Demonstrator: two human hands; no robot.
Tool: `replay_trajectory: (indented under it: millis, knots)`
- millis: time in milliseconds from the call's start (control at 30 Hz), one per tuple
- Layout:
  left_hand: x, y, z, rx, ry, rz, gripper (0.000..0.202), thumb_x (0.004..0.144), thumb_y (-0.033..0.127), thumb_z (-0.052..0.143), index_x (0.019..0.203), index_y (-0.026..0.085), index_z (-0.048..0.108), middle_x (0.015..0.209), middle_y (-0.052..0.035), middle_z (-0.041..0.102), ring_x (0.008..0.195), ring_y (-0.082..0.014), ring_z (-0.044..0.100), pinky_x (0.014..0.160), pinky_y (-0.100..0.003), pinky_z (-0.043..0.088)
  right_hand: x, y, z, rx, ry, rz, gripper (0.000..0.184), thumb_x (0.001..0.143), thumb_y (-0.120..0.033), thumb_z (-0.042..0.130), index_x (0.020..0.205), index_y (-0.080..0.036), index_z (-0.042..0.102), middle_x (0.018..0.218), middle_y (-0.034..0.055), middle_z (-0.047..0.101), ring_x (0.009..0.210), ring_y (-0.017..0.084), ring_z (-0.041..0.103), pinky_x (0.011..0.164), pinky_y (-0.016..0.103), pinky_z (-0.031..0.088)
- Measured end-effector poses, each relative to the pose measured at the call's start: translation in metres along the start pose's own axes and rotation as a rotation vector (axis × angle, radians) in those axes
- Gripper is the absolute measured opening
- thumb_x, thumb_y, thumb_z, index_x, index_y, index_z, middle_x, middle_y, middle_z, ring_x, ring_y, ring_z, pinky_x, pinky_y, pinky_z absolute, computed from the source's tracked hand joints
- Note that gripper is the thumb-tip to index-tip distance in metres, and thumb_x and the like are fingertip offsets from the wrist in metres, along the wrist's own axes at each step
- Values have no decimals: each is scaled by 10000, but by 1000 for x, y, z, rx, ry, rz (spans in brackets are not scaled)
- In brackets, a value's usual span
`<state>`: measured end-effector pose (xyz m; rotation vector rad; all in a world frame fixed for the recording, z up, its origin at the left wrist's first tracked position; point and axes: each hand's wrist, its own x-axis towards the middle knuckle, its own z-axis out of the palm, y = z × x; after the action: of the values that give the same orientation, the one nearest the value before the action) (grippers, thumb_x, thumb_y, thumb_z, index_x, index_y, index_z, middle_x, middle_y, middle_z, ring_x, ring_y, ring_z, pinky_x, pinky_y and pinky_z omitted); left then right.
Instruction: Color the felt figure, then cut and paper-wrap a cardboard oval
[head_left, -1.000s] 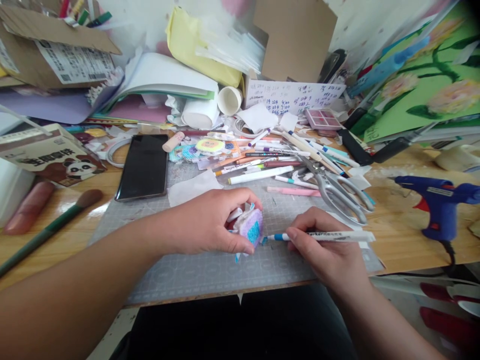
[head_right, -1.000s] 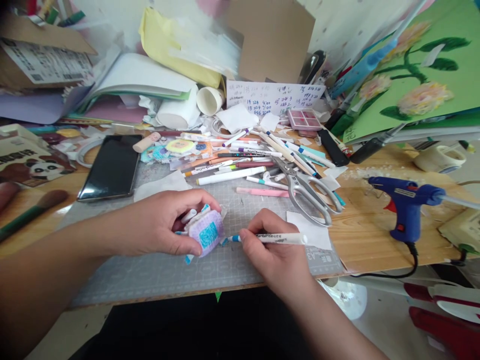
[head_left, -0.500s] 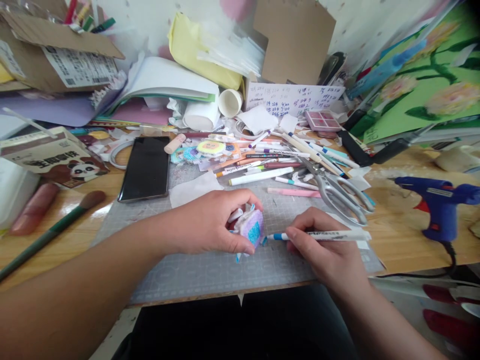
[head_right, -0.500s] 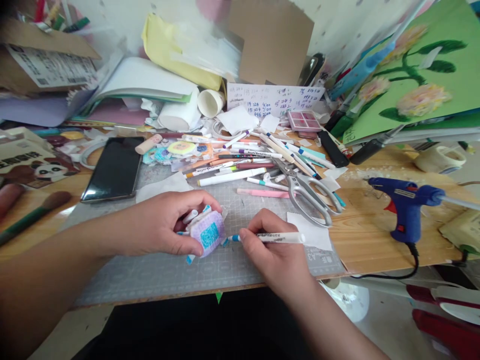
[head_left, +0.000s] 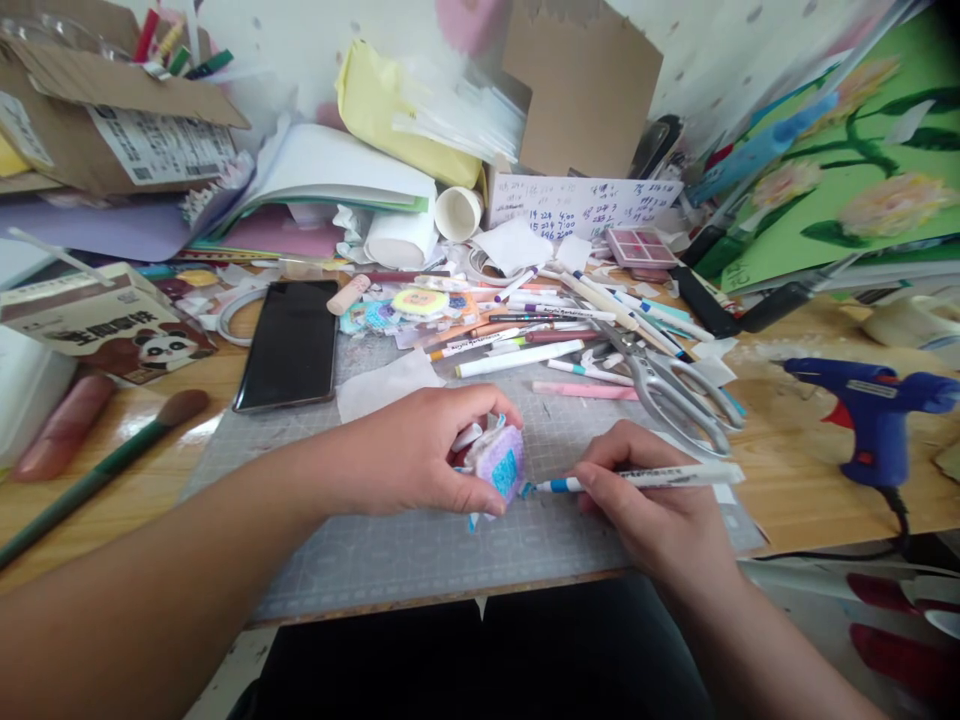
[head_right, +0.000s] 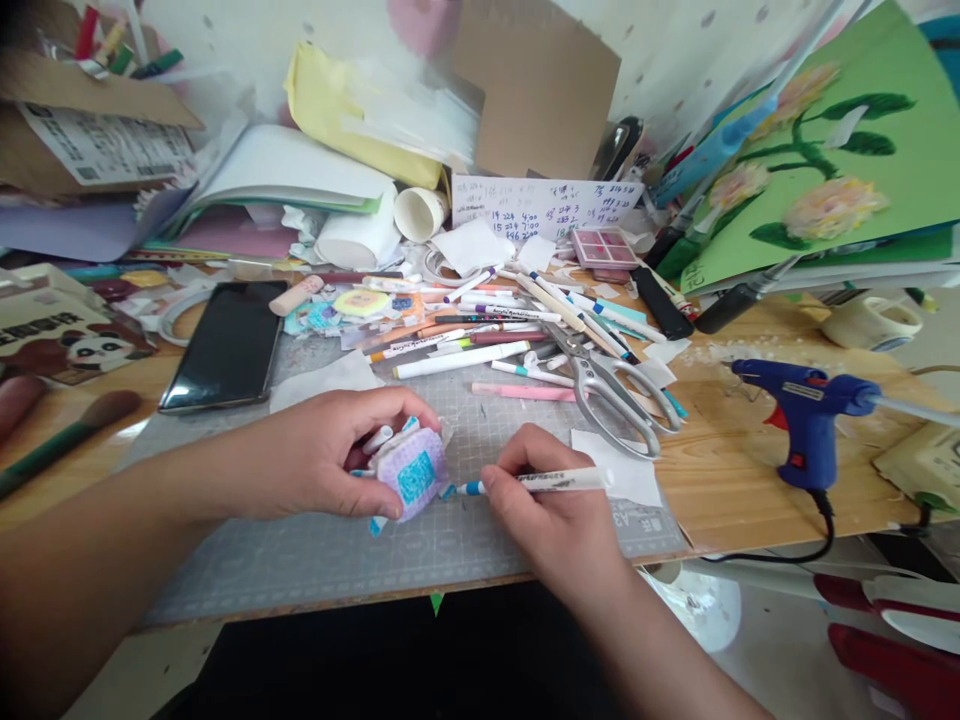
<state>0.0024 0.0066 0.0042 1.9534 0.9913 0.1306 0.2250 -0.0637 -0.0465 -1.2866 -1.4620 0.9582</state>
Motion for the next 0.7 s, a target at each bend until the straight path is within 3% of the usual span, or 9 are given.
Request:
replay_trajectory:
  millis: [67, 133, 267, 333, 433, 567, 633, 700]
  knots:
    - [-1, -2, 1, -57, -7, -5, 471, 667, 319, 778, 1085, 291, 560, 774, 75, 591, 674, -120, 547, 579, -203, 405, 1, 3, 0, 223, 83, 17, 159, 843, -221, 638, 688, -219, 606, 550, -35, 590, 503, 123, 526, 487, 239, 416]
    - [-2, -4, 2, -171, 12, 9, 473, 683, 334, 771, 1088, 289, 530, 765, 68, 586, 656, -123, 543, 561, -208, 409, 3, 5, 1, 388, 150, 5, 51, 862, -268, 643, 822, -241, 661, 695, -7, 679, 586, 151, 614, 553, 276, 502]
    - [-5, -7, 6, -436, 96, 109, 535, 702, 365, 767, 1102, 282, 422, 811, 38, 578, 681, -137, 552, 570, -225, 434, 0, 3, 8, 362, 154, 1, 210, 902, -327, 606, 1099, -292, 670, 1097, 65, 703, 807, 201, 681, 658, 334, 559]
    - [-5, -9, 10, -476, 168, 144, 559, 680, 364, 789, 1079, 288, 405, 830, 34, 559, 677, -130, 535, 566, -223, 437, -2, -2, 15, 418, 95, 45, 175, 906, -335, 601, 1060, -288, 669, 1060, 60, 704, 823, 201, 675, 675, 333, 560]
    - [-4, -12, 18, -499, 322, 167, 604, 627, 367, 828, 1049, 307, 400, 879, 32, 533, 677, -126, 526, 552, -219, 443, -2, -10, 28, 674, 14, 143, 140, 836, -307, 698, 954, -291, 624, 930, 8, 689, 781, 172, 657, 655, 296, 554]
    - [0, -13, 23, -513, 378, 157, 649, 567, 375, 865, 1023, 299, 411, 919, 15, 553, 690, -137, 538, 572, -237, 440, 5, -17, 41, 829, 70, 204, 243, 735, -200, 789, 823, -255, 569, 776, -48, 634, 668, 94, 596, 590, 187, 507]
    - [1, -14, 20, -550, 365, 174, 675, 546, 398, 874, 1033, 286, 420, 808, 34, 556, 615, -115, 480, 544, -223, 390, 11, -16, 38, 812, 127, 189, 255, 720, -172, 789, 805, -249, 561, 741, -56, 621, 649, 83, 575, 575, 164, 485]
    - [3, -17, 15, -615, 426, 223, 557, 639, 472, 801, 1016, 265, 447, 625, 80, 460, 521, -91, 349, 496, -210, 292, 16, -15, 29, 743, 150, 151, 250, 720, -148, 778, 811, -249, 568, 748, -54, 627, 670, 83, 576, 594, 162, 479]
